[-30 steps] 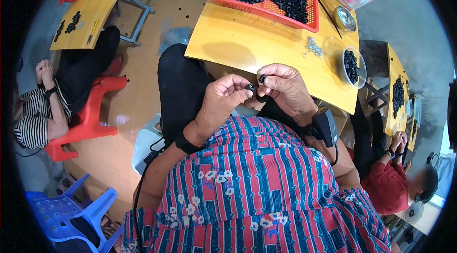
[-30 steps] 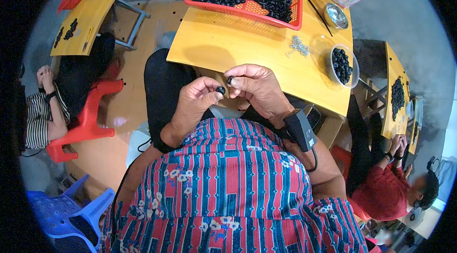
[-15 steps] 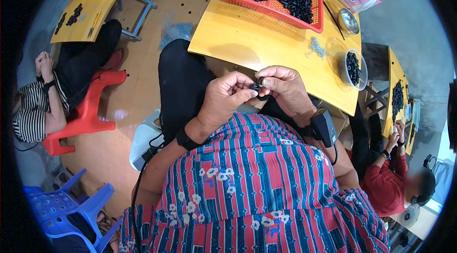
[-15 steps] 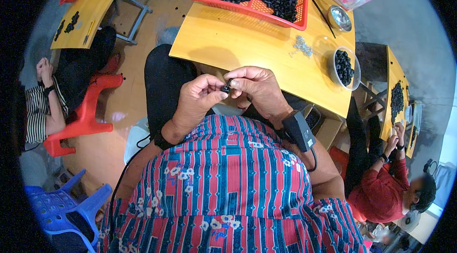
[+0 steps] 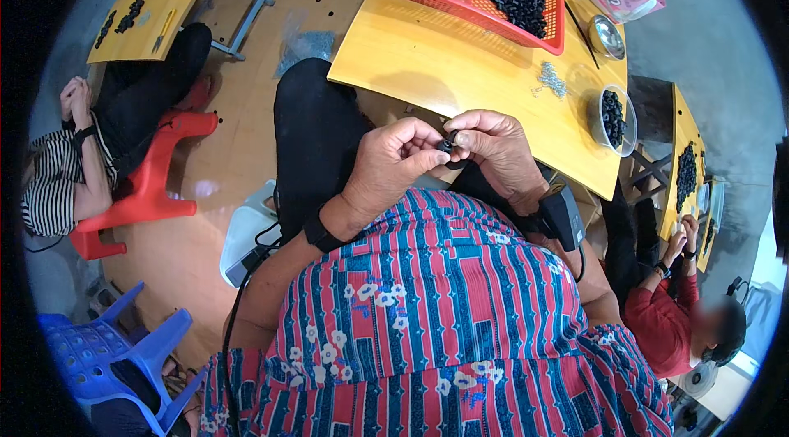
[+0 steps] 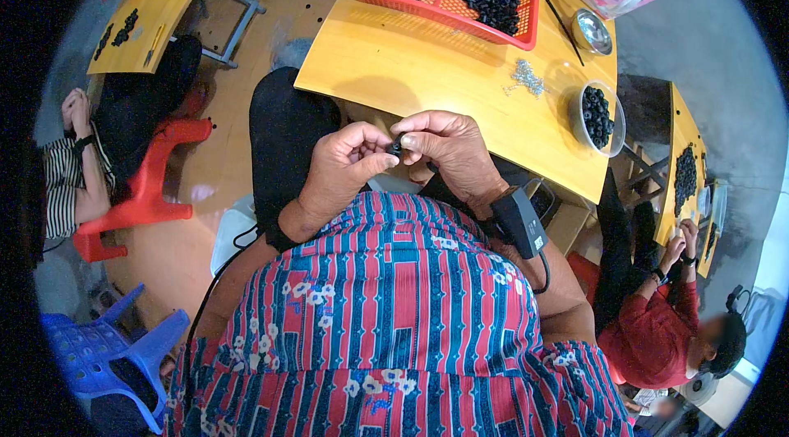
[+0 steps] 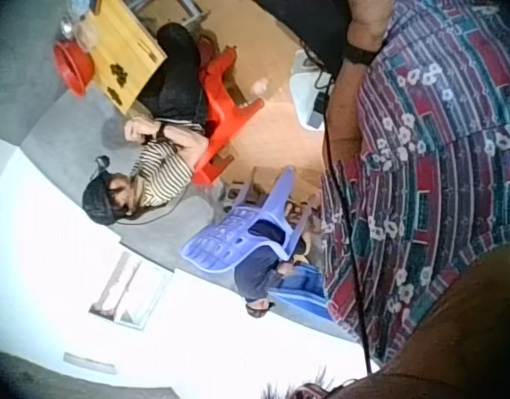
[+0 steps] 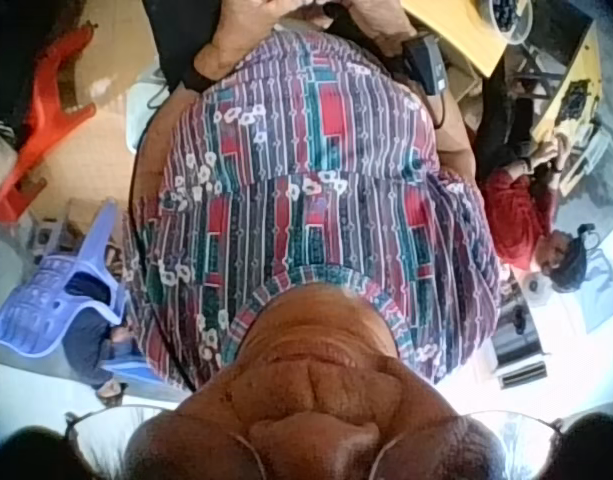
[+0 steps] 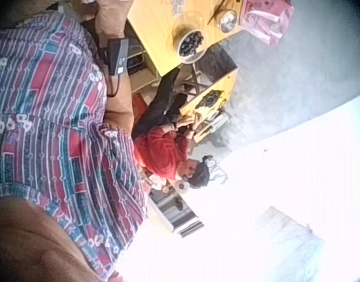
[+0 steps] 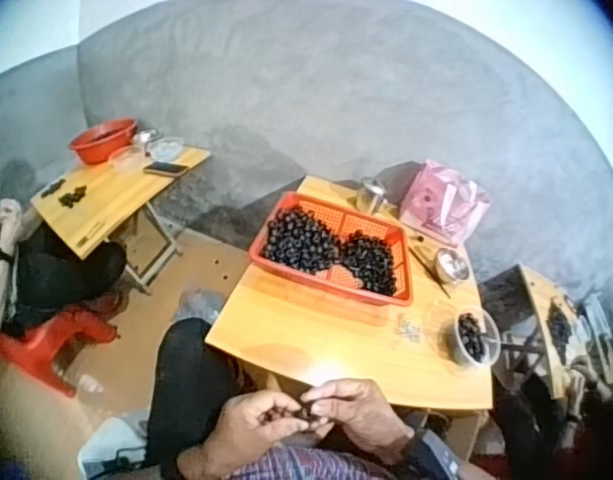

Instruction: Manually assembling small metal rings onto black cylindrical components at a workstation.

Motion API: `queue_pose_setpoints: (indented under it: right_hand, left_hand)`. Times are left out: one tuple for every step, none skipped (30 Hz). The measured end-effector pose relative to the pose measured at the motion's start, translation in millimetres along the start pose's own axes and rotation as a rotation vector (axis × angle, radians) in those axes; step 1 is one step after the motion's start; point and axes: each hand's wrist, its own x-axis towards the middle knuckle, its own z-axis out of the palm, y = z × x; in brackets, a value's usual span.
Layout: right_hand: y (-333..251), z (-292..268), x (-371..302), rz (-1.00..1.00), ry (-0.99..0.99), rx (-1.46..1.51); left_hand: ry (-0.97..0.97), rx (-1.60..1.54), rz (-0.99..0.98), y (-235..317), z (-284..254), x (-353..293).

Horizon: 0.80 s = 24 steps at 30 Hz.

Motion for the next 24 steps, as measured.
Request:
queue_pose_setpoints:
  right_hand:
    - [0.2, -0.4, 0.1, -0.005, 0.0, -0.009]
    - [0.3, -0.5, 0.1, -0.004, 0.0, -0.01]
    - [0.0, -0.2, 0.1, -0.004, -0.002, -0.008]
    - [-0.2, 0.0, 0.1, -0.005, -0.003, -0.006]
    - [-0.4, -0.3, 0.1, -0.004, -0.003, -0.007]
    - [-0.3, -1.0, 0.4, -0.004, 0.001, -0.026]
    - [-0.2, -1.6, 0.5, -0.003, 0.005, -0.045]
    - [-0.5, -1.6, 0.2, -0.003, 0.005, -0.045]
    - [-1.4, -1.1, 0.0, 0.002, 0.01, -0.061]
    - [-2.0, -0.7, -0.2, 0.008, 0.014, -0.077]
    - [-2.3, -0.8, -0.4, 0.009, 0.014, -0.077]
    - [-2.8, -1.0, -0.6, 0.006, 0.013, -0.095]
    - [-3.3, -1.0, -0.8, 0.004, 0.011, -0.114]
    - [-3.8, -0.7, -1.0, 0.004, 0.011, -0.115]
    - [-4.2, -0.4, -0.5, 0.006, 0.009, -0.135]
    - [-4.2, 0.0, 0.1, 0.008, 0.006, -0.156]
    - [-3.9, 0.3, 0.8, 0.011, 0.006, -0.158]
    - [-4.5, -0.5, 0.5, -0.02, 0.002, -0.192]
    - [-5.1, -1.3, 0.1, -0.05, -0.002, -0.227]
    - [-5.3, -1.9, -0.1, -0.051, -0.001, -0.224]
    - [-4.5, -1.4, 0.7, -0.086, 0.001, -0.264]
    - [-3.9, -1.0, 1.1, -0.122, 0.004, -0.304]
    - [-4.0, -0.8, 0.8, -0.12, 0.003, -0.304]
    - [-3.7, -0.6, -0.2, -0.133, -0.012, -0.321]
  left_hand:
    - [0.005, 0.009, 0.005, -0.2, 0.2, 0.1]
    - [0.01, 0.019, 0.01, -0.5, 0.4, 0.2]
    - [0.011, 0.018, 0.01, -1.0, 0.3, 0.3]
    - [0.013, 0.028, 0.016, -1.9, 0.2, 0.4]
    - [0.015, 0.039, 0.023, -2.4, 0.1, 0.5]
    - [0.015, 0.039, 0.023, -2.7, 0.1, 0.7]
    - [0.015, 0.053, 0.027, -2.9, 0.2, 0.8]
    - [0.015, 0.066, 0.031, -3.1, 0.4, 0.9]
    - [0.016, 0.066, 0.031, -3.8, 0.3, 1.1]
    - [0.019, 0.071, 0.03, -5.0, 0.2, 1.2]
    - [0.022, 0.075, 0.03, -5.9, 0.3, 1.2]
    - [0.022, 0.074, 0.03, -5.8, 0.3, 1.3]
    - [0.02, 0.075, 0.028, -5.7, 0.4, 1.2]
    - [0.019, 0.075, 0.026, -5.8, 0.5, 1.0]
    - [0.02, 0.073, 0.026, -6.0, 0.0, 1.1]
    - [0.018, 0.065, 0.026, -6.4, -0.6, 1.1]
    - [0.016, 0.057, 0.026, -7.1, -1.3, 1.0]
    - [0.015, 0.06, 0.025, -6.7, -0.4, 1.6]
    - [0.013, 0.057, 0.028, -6.6, 0.4, 2.2]
    - [0.012, 0.054, 0.03, -6.2, 1.3, 2.8]
    - [0.013, 0.051, 0.029, -6.4, 0.7, 2.5]
    - [0.016, 0.083, 0.035, -5.9, 0.2, 2.3]
    - [0.019, 0.115, 0.04, -5.2, -0.1, 2.0]
    - [0.02, 0.113, 0.039, -5.2, -0.1, 1.2]
